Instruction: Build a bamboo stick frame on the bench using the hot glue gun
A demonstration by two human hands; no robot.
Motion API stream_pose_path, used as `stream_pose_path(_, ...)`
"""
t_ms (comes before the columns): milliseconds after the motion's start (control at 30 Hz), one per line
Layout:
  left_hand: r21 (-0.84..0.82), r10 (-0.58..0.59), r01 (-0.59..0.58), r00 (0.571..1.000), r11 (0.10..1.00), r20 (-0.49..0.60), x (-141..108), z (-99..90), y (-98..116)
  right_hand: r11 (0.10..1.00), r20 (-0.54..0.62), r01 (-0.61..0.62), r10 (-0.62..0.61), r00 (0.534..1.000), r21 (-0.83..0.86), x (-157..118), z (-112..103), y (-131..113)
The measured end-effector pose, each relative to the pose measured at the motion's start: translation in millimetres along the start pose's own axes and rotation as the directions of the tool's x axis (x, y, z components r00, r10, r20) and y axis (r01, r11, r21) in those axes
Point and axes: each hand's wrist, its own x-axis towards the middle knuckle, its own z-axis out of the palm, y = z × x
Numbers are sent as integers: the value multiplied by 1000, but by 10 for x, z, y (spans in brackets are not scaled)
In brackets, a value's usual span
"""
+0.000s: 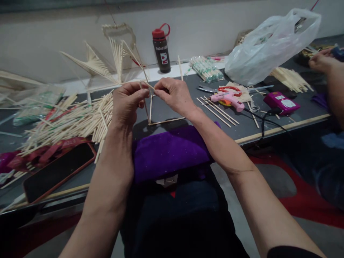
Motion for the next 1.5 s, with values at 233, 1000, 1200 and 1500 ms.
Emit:
stream_pose_path(233,11,-12,13,1000,1000,-12,-12,-3,-2,1000,9,8,-8,1000,-2,0,27,25)
stream_pose_path(1000,8,-11,11,1000,1000,-5,-9,9,14,1000,-9,-15,14,1000,-8,-3,43,12)
stream_pose_path(1200,0,-14,14,1000,1000,-6,-14,16,31,1000,-3,-22,22,1000,2,2,52,28)
stream_pose_path(1500,-7,-6,6,1000,1000,-8,-18,11,17,999,-10,-39,39,999,6,5,48,3)
